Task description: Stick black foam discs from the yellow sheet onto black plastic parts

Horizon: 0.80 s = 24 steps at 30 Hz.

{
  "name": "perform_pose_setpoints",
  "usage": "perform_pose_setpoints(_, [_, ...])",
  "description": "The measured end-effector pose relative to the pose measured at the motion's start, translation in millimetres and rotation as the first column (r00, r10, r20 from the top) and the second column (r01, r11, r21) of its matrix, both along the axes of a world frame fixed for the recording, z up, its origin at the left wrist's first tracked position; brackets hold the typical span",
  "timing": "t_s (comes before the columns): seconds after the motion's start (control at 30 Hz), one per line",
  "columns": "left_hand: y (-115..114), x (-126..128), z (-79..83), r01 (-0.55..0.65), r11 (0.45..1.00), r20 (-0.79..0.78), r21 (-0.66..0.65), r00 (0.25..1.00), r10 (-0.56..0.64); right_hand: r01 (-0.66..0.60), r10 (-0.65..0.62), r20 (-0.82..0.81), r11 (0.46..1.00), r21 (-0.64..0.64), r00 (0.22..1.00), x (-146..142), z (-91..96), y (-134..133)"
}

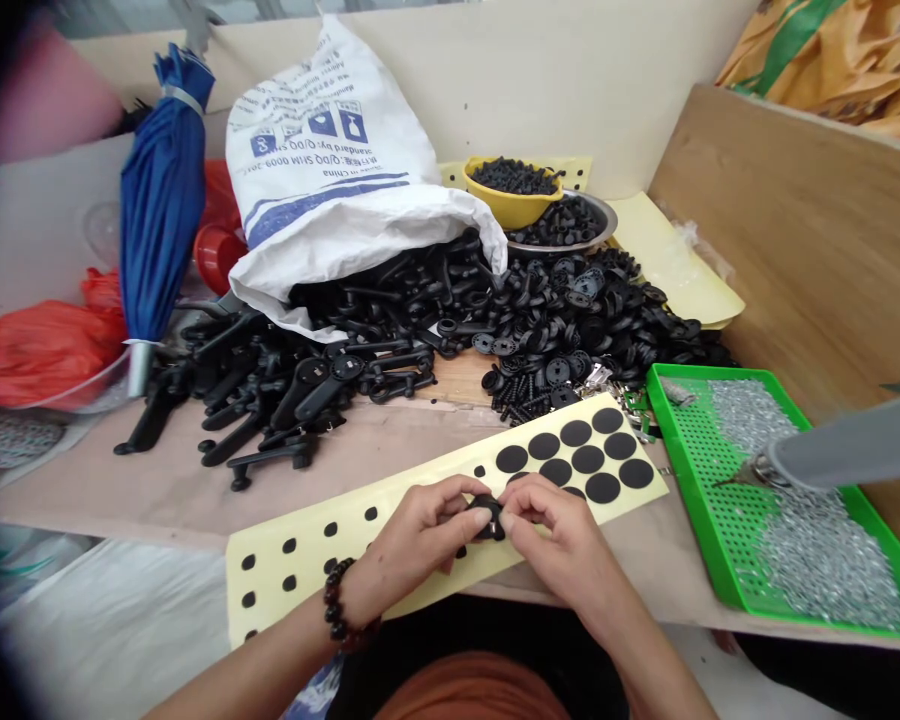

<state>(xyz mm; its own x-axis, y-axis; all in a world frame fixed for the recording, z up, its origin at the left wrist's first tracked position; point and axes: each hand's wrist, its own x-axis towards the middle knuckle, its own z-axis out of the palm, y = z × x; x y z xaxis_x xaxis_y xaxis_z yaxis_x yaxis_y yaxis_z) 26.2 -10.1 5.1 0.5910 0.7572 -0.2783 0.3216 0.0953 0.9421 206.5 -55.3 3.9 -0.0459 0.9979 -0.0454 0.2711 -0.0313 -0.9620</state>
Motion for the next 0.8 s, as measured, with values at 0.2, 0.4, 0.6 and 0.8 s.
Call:
perform_pose_setpoints(0.2, [-3.1,-3.4,4.0,-0.034,0.996,0.006,0.077,0.999,0.033,0.009,-0.075,-0.299,0.977,-0.215,0.951,0.3,1.6,-5.4])
perform_pose_setpoints(0.4, [-2.9,-5.8,1.6,-0.096,0.995,0.099,-0.001,0.991,0.095,0.089,-0.297,-0.563,0.926,-0.368,0.771,-0.3,-8.2,-3.7])
perform_pose_setpoints(0.6, [-4.8,-6.4,4.9,-0.079,0.993,0.161,-0.085,0.983,0.092,0.059,-0.08,-0.241,0.994,-0.093,0.967,-9.3,-6.9,-3.1])
perform_pose_setpoints(0.8, [-10.3,-7.5,9.6,-0.047,0.996,0.185,-0.07,0.981,0.06,-0.009,0.006,0.095,0.999,0.039,0.995,-27.0,-1.9,-5.5])
